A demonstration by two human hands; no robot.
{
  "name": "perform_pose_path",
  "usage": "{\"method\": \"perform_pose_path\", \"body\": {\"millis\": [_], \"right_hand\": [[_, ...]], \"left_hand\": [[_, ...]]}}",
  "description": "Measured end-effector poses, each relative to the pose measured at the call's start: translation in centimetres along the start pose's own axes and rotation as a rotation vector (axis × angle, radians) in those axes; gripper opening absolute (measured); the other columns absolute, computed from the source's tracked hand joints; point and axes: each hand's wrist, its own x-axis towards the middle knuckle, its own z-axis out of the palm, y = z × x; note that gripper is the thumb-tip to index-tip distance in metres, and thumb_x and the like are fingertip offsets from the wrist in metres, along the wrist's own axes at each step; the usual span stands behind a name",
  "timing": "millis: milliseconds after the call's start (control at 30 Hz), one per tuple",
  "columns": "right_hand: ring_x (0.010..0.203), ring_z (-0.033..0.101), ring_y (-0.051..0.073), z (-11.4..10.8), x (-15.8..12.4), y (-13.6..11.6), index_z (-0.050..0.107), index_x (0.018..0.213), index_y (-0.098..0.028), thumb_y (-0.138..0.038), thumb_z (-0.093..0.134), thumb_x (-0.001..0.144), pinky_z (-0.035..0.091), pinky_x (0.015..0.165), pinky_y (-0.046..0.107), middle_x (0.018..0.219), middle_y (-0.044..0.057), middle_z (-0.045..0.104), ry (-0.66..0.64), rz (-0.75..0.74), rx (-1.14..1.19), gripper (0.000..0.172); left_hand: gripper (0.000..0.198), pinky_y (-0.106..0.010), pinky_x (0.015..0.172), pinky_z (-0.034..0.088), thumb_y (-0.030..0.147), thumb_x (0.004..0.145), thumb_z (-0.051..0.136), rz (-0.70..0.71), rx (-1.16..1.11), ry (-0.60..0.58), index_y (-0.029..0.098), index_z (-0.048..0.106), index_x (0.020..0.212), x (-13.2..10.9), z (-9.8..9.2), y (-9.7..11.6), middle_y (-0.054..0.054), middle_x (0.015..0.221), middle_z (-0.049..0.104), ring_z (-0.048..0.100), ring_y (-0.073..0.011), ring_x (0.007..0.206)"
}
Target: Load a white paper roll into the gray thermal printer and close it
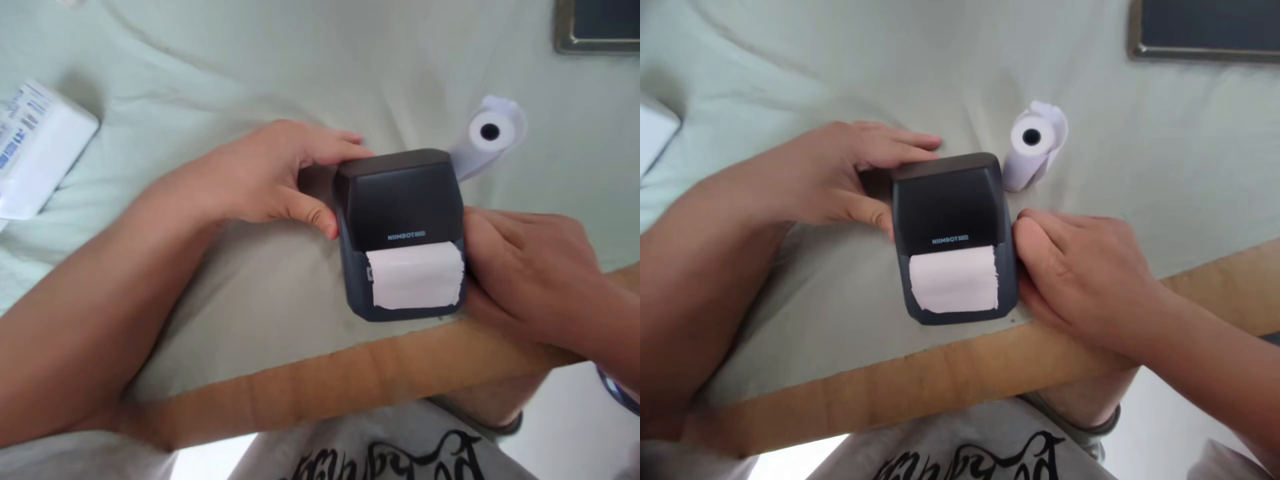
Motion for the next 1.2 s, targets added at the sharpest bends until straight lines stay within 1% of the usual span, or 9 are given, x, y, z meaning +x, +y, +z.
{"method": "perform_pose_path", "body": {"millis": [233, 433, 600, 700, 800, 867, 933, 1033, 1200], "right_hand": [[0.056, 0.057, 0.017, -0.2, 0.2, -0.2, 0.033, 0.092, -0.03, -0.021, 0.04, 0.109, 0.035, 0.049, 0.034, 0.07, -0.002, 0.057, 0.014, 0.003, 0.021, 0.02], [0.056, 0.063, 0.018, -0.1, 0.2, 0.2, 0.038, 0.092, -0.03, -0.019, 0.043, 0.105, 0.036, 0.046, 0.034, 0.073, 0.0, 0.065, 0.008, 0.001, 0.044, 0.017], [0.054, 0.061, 0.01, -2.0, 0.2, 0.6, 0.051, 0.1, -0.025, -0.015, 0.054, 0.106, 0.042, 0.052, 0.023, 0.073, -0.007, 0.067, -0.019, 0.064, 0.209, 0.011], [0.059, 0.062, 0.005, -3.4, 0.7, 0.4, 0.057, 0.109, -0.025, -0.022, 0.066, 0.109, 0.039, 0.059, 0.022, 0.081, -0.009, 0.071, 0.095, 0.283, 0.356, 0.01], [0.066, 0.065, 0.006, -4.2, 1.9, 0.7, 0.06, 0.115, -0.026, -0.036, 0.075, 0.109, 0.039, 0.063, 0.026, 0.089, -0.008, 0.075, 0.074, 0.314, 0.454, 0.019], [0.062, 0.061, 0.006, -4.5, 2.8, 1.3, 0.064, 0.119, -0.027, -0.04, 0.076, 0.108, 0.038, 0.064, 0.028, 0.087, -0.01, 0.075, -0.016, 0.252, 0.494, 0.021], [0.059, 0.057, 0.007, -4.7, 3.5, 1.8, 0.067, 0.12, -0.029, -0.042, 0.075, 0.108, 0.041, 0.066, 0.03, 0.083, -0.01, 0.074, -0.074, 0.22, 0.482, 0.02], [0.059, 0.061, 0.011, -5.1, 4.6, 1.8, 0.071, 0.123, -0.03, -0.043, 0.068, 0.113, 0.047, 0.073, 0.034, 0.076, -0.009, 0.07, 0.001, 0.26, 0.401, 0.016], [0.071, 0.074, 0.015, -5.4, 6.1, 0.4, 0.065, 0.112, -0.027, -0.041, 0.065, 0.112, 0.054, 0.083, 0.038, 0.082, -0.005, 0.076, 0.129, 0.404, 0.293, 0.014]], "left_hand": [[0.084, -0.063, 0.149, 0.035, 0.081, 0.114, 0.056, 0.035, 0.159, 0.012, 0.025, 0.069, 0.175, -0.3, 0.3, -0.9, -0.013, 0.178, 0.072, 0.064, -0.0425, 0.169], [0.081, -0.054, 0.133, 0.056, 0.081, 0.106, 0.068, 0.019, 0.065, 0.02, 0.022, 0.08, 0.16, -0.4, 0.4, -0.3, -0.013, 0.163, 0.082, 0.072, -0.0392, 0.156], [0.111, -0.057, 0.144, 0.048, 0.079, 0.099, 0.077, -0.072, 0.017, 0.014, 0.016, 0.05, 0.187, -1.1, 0.3, 0.1, -0.014, 0.188, 0.06, 0.064, -0.0406, 0.168], [0.105, -0.055, 0.133, 0.06, 0.092, 0.093, 0.079, -0.004, 0.004, 0.015, 0.025, 0.068, 0.173, -1.3, 0.7, -0.4, -0.008, 0.171, 0.077, 0.074, -0.042, 0.156], [0.093, -0.057, 0.123, 0.065, 0.101, 0.106, 0.049, 0.076, 0.109, 0.156, 0.027, 0.08, 0.152, -1.2, 1.6, -1.0, -0.009, 0.148, 0.087, 0.082, -0.0404, 0.139], [0.098, -0.061, 0.126, 0.061, 0.096, 0.115, 0.022, 0.122, 0.247, 0.268, 0.024, 0.081, 0.145, -1.2, 2.2, -1.3, -0.015, 0.146, 0.086, 0.081, -0.0411, 0.139], [0.097, -0.063, 0.133, 0.056, 0.086, 0.118, 0.012, 0.159, 0.35, 0.325, 0.023, 0.08, 0.144, -1.1, 2.7, -1.3, -0.018, 0.151, 0.083, 0.076, -0.0418, 0.147], [0.076, -0.063, 0.136, 0.053, 0.063, 0.121, 0.019, 0.149, 0.349, 0.352, 0.022, 0.075, 0.151, -1.0, 2.9, -1.2, -0.019, 0.162, 0.079, 0.07, -0.0407, 0.156], [0.06, -0.06, 0.123, 0.061, 0.037, 0.106, 0.037, -0.032, 0.326, 0.308, 0.018, 0.076, 0.148, -0.8, 2.9, -0.8, -0.018, 0.151, 0.082, 0.077, -0.0402, 0.14]]}}
